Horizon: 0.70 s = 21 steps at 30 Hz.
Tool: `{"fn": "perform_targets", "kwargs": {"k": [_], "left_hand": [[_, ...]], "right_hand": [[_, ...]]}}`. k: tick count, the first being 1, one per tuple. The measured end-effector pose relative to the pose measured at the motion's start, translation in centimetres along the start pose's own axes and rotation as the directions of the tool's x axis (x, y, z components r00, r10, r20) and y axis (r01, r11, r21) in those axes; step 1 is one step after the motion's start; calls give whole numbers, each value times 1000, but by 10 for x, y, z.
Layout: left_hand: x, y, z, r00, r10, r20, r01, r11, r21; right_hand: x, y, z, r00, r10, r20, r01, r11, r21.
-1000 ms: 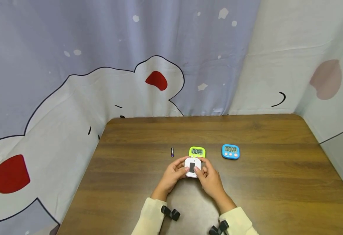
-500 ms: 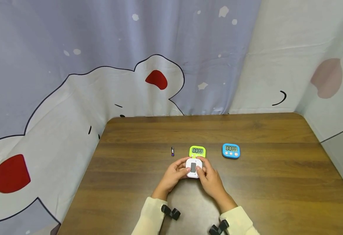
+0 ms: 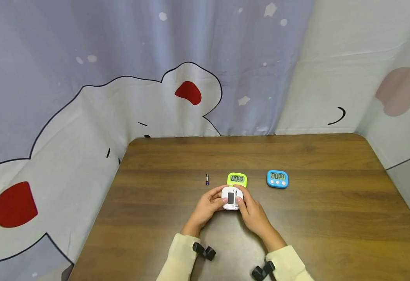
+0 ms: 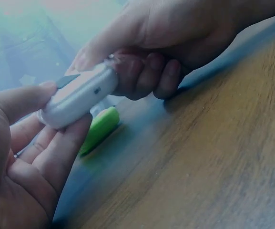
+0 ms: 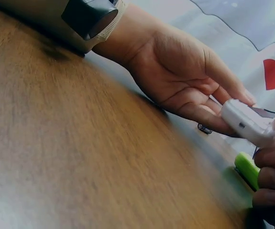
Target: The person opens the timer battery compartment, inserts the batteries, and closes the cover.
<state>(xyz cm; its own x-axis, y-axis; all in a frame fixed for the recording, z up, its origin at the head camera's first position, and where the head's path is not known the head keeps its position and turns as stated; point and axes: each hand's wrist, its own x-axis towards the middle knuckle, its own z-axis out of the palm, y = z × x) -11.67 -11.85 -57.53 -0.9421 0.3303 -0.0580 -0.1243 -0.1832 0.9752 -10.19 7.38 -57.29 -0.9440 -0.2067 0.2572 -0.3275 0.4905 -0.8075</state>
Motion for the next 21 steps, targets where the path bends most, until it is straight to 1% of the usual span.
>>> {"fn": "perform_targets", "kwargs": {"k": [6, 9, 11, 16, 21], "left_hand": [[-1, 0, -1, 1000, -7, 9, 7, 1000, -12], [-1, 0, -1, 1000, 4, 7, -3, 1000, -22], [-1, -1, -2, 1000, 13, 8, -13, 1000, -29], [0, 0, -2, 999, 36, 10, -36, 999, -40], [1, -1, -1, 999, 43, 10, -43, 999, -28]], "right_hand": [[0, -1, 0, 1000, 22, -16, -21, 997, 75], [-1, -2, -1, 999, 37, -19, -35, 994, 104], [-1, -2, -1, 999, 33, -27, -30, 993, 111], [1, 1, 1, 997, 19, -76, -12, 996, 92], [2, 3, 0, 988, 64, -144, -48, 993, 112]]}}
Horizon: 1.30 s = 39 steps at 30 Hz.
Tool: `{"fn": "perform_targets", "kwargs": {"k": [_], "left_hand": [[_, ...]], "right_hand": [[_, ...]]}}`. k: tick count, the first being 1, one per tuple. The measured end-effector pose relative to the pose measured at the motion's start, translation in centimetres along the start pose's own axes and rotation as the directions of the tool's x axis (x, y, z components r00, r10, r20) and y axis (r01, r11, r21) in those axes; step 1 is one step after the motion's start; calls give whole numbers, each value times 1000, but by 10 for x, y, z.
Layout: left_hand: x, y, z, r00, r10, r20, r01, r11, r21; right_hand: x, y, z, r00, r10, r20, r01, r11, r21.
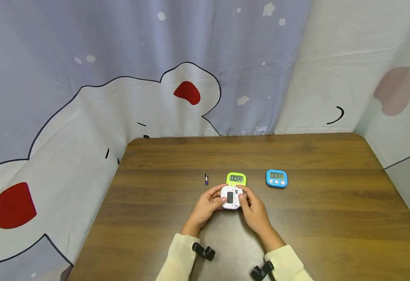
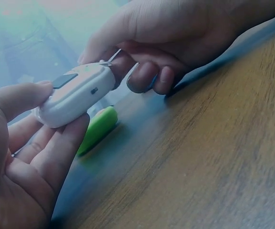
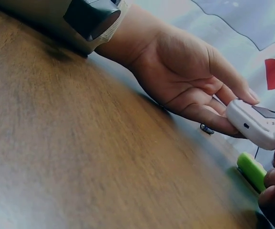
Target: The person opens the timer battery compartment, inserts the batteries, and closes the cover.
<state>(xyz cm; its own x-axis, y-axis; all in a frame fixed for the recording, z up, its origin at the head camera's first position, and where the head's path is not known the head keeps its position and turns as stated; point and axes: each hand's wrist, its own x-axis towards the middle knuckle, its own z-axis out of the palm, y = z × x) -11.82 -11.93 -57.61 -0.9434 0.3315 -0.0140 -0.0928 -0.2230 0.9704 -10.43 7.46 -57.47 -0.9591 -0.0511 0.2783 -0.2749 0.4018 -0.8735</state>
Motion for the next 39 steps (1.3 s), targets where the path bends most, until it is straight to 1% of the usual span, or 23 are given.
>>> {"fn": "perform_targets", "kwargs": {"k": [3, 5, 7, 10, 13, 18, 21, 26, 30, 32, 34, 37, 39], "left_hand": [[0, 0, 0, 1000, -1, -2, 2, 1000, 5], [0, 0, 0, 1000, -6, -5, 6, 1000, 2], [0, 0, 0, 1000, -10, -7, 10, 1000, 1], [-1, 0, 0, 1000, -16, -11, 16, 1000, 7], [-1, 0, 0, 1000, -19, -14, 19, 1000, 11], [-2, 0, 0, 1000, -17, -23, 18, 1000, 3], [-1, 0, -1, 1000, -10, -25, 9, 1000, -6], [0, -1, -1, 1000, 7, -19, -7, 1000, -9], [0, -3, -3, 999, 33, -12, -33, 999, -1], [0, -4, -3, 998, 57, -4, -57, 998, 11], [0, -4, -3, 998, 63, -9, -63, 998, 19], [0, -3, -3, 999, 43, -25, -42, 999, 20], [-1, -1, -2, 999, 10, -43, -10, 1000, 13]], "right_hand": [[2, -1, 0, 998, 36, -48, -33, 998, 58], [2, -1, 0, 996, 65, -66, -58, 992, 109], [3, -1, 0, 993, 96, -62, -84, 980, 178], [3, -4, -1, 989, 145, -34, -131, 957, 257], [3, -15, -5, 985, 170, -21, -156, 941, 302], [3, -36, -14, 983, 183, -31, -163, 931, 327], [3, -39, -15, 979, 199, -35, -175, 922, 347], [4, -42, -18, 971, 237, -24, -212, 904, 373], [4, -40, -18, 971, 240, -5, -220, 900, 377], [4, -39, -18, 970, 243, 8, -228, 898, 377], [4, -38, -18, 969, 246, 20, -235, 896, 377], [4, -37, -17, 967, 253, 29, -246, 895, 372], [4, -38, -17, 967, 255, 30, -247, 896, 369]]}}
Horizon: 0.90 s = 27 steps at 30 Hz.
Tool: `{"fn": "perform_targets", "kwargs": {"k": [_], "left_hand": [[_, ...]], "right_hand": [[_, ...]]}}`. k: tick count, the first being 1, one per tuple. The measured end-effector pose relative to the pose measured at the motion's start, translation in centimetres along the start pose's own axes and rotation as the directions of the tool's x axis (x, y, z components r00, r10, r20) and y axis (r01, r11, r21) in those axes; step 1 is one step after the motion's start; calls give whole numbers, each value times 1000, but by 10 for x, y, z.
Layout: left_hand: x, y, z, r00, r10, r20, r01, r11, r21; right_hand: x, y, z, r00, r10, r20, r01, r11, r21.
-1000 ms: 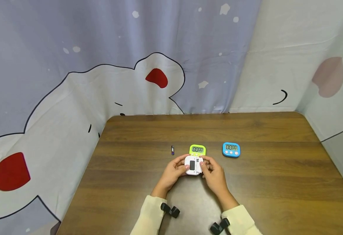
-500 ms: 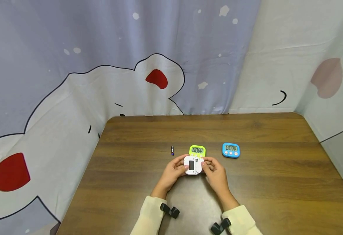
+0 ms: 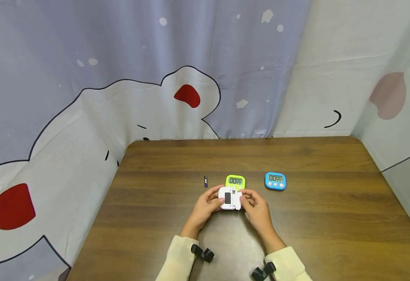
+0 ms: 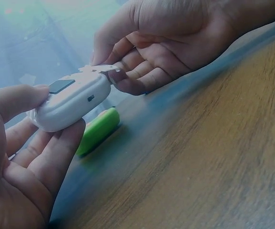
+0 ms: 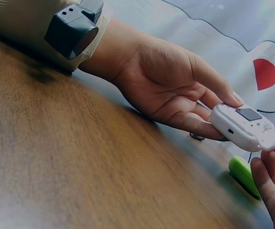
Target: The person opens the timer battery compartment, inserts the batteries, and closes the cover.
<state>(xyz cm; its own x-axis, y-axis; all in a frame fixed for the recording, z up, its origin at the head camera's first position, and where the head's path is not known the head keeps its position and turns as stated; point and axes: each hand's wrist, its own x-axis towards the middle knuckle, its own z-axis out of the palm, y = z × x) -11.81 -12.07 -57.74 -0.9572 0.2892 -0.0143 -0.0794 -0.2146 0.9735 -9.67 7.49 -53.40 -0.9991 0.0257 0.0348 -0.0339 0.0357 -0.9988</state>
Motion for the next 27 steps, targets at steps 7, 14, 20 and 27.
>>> {"fn": "perform_targets", "kwargs": {"k": [7, 14, 20, 27], "left_hand": [[0, 1, 0, 999, -17, -39, 16, 1000, -18], [1, 2, -1, 997, 19, -69, -21, 999, -24], [0, 5, -1, 997, 15, -82, -18, 999, -37], [0, 6, -1, 997, 4, -72, -8, 998, -56]], "right_hand": [[-2, -3, 0, 1000, -1, 4, 1, 1000, -18], [1, 6, -1, 1000, -6, 25, 7, 999, -52], [7, 37, -3, 997, -2, 80, 15, 986, -166], [7, 41, -5, 988, -102, 114, 138, 914, -382]]}}
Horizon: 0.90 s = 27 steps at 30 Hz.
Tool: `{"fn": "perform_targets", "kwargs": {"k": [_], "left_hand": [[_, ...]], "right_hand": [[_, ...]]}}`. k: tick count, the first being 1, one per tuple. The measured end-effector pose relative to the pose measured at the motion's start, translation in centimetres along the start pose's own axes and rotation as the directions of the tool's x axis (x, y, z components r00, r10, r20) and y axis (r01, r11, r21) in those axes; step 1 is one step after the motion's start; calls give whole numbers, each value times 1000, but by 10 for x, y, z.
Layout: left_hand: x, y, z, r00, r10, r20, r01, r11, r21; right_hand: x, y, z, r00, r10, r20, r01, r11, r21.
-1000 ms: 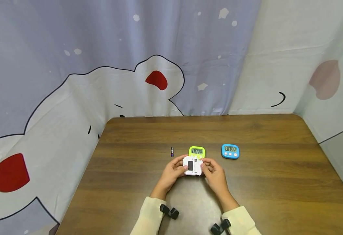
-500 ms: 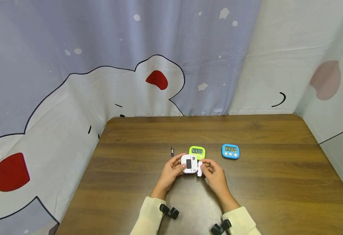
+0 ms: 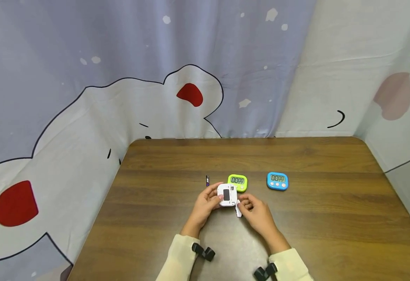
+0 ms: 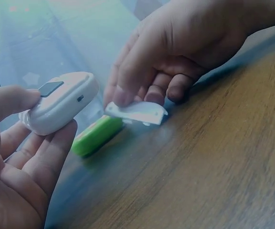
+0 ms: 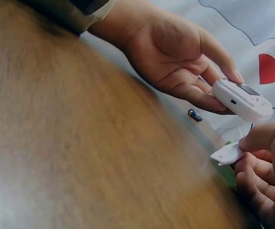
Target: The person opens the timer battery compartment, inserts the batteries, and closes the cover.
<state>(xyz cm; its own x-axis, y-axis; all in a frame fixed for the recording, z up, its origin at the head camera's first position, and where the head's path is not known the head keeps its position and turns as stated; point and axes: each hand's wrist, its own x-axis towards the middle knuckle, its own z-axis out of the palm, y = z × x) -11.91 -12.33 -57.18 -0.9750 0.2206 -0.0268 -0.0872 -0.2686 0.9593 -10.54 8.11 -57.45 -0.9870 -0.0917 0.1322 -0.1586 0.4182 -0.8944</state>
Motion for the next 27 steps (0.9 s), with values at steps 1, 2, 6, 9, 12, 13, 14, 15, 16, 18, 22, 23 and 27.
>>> {"fn": "perform_targets", "kwargs": {"k": [1, 2, 6, 9, 12, 13, 14, 15, 16, 18, 22, 23, 27], "left_hand": [[0, 0, 0, 1000, -4, 1, 4, 1000, 0], [0, 0, 0, 1000, -7, 2, 7, 1000, 1], [-1, -1, -1, 1000, -26, 3, 25, 1000, 16], [-2, -1, -2, 999, -37, 6, 37, 999, 34], [-3, -2, -3, 999, -42, 11, 42, 998, 42], [-4, -2, -4, 999, -45, 13, 44, 998, 41], [-4, -2, -4, 999, -46, 15, 45, 998, 42], [-5, -2, -5, 999, -50, 18, 50, 998, 40], [-5, -3, -5, 998, -55, 20, 54, 998, 42], [-6, -2, -6, 997, -65, 27, 64, 997, 44], [-6, -1, -7, 996, -75, 47, 73, 996, 56], [-6, -1, -7, 996, -76, 54, 73, 996, 60], [-5, -2, -8, 995, -76, 65, 72, 995, 68]], "right_hand": [[0, 0, 0, 1000, -8, -1, 7, 1000, -22], [-1, -1, -1, 1000, -11, 0, 11, 999, -43], [-1, -2, 0, 999, -34, -2, 33, 993, -117], [0, -2, 0, 998, -53, -19, 49, 985, -165], [0, -2, 1, 997, -66, -36, 57, 979, -198], [0, -2, 2, 997, -73, -39, 63, 976, -207], [-1, -3, 2, 996, -78, -40, 68, 975, -209], [-1, -3, 2, 996, -85, -40, 74, 974, -213], [-1, -4, 2, 995, -92, -41, 81, 973, -217], [-1, -4, 2, 994, -103, -45, 91, 972, -217], [-1, -5, 2, 990, -123, -62, 107, 970, -218], [-1, -5, 2, 990, -126, -66, 109, 970, -217], [-2, -5, 2, 990, -123, -69, 104, 968, -228]]}}
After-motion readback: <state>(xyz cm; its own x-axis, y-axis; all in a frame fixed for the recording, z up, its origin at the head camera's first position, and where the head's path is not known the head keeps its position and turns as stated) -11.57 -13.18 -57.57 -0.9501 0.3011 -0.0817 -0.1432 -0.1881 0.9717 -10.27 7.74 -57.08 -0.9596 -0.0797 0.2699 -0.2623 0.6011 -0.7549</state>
